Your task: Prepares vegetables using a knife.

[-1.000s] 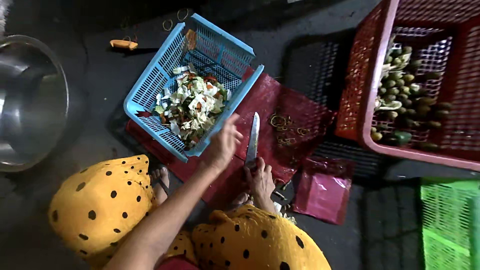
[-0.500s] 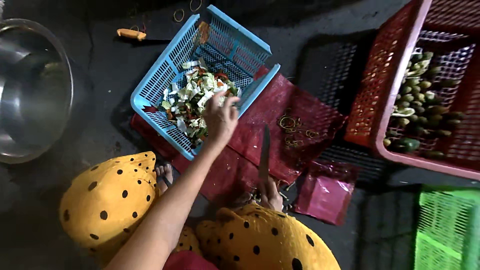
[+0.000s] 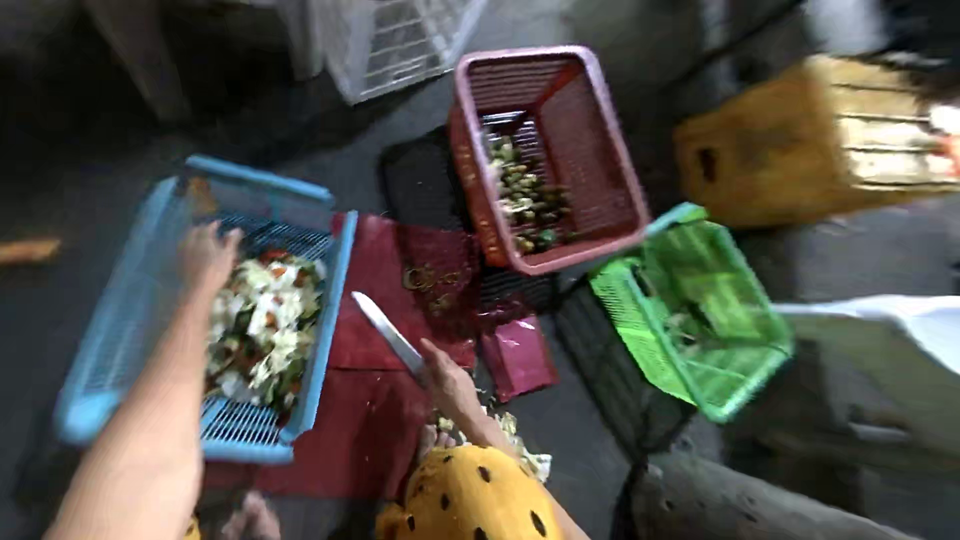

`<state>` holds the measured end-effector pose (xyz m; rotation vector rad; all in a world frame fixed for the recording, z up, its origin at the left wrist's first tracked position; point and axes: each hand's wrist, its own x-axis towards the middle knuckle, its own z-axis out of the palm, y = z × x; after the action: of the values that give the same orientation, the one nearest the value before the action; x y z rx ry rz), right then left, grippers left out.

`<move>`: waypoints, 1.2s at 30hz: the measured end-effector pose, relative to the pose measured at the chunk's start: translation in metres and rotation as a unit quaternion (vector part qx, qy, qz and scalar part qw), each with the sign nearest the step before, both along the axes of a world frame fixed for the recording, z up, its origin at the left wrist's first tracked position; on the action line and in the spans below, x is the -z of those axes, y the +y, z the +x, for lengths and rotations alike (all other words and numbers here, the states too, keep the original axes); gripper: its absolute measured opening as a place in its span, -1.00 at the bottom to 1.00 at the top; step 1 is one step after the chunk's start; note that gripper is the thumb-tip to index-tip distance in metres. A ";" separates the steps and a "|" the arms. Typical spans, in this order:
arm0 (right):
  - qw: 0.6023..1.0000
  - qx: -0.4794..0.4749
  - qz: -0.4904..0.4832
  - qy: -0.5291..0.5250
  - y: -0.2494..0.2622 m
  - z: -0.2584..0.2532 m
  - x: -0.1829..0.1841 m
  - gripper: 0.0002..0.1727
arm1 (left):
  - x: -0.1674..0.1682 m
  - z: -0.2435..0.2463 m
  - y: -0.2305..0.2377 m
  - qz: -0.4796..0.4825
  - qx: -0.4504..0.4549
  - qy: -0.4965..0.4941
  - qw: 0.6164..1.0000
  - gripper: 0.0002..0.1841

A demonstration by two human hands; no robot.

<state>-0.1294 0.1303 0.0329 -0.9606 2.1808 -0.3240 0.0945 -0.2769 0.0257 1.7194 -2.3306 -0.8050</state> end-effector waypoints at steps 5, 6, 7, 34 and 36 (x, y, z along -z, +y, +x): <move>0.962 -0.092 -0.252 0.059 -0.065 0.002 -0.016 -0.61 | 0.026 0.008 0.018 0.098 -0.024 -0.027 0.995 -0.27; 0.948 -0.120 -0.288 0.061 -0.086 0.007 -0.022 -0.62 | 0.031 0.007 0.031 0.103 -0.012 -0.043 0.994 -0.31; 0.936 -0.148 -0.315 0.056 -0.108 0.011 -0.029 -0.63 | 0.033 0.007 0.042 0.096 0.025 -0.053 0.994 -0.36; 0.933 -0.257 0.025 -0.250 -0.279 0.091 0.039 0.30 | 0.025 0.048 0.135 0.347 -0.273 0.354 0.824 0.06; 0.938 -0.283 0.035 -0.200 -0.278 0.088 0.009 0.25 | 0.018 0.055 0.127 0.332 -0.212 0.372 0.841 -0.06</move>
<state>-0.0413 -0.1481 0.0238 -1.3002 1.4649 -0.1430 0.1496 -0.1495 0.0075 1.5750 -1.1536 -1.8858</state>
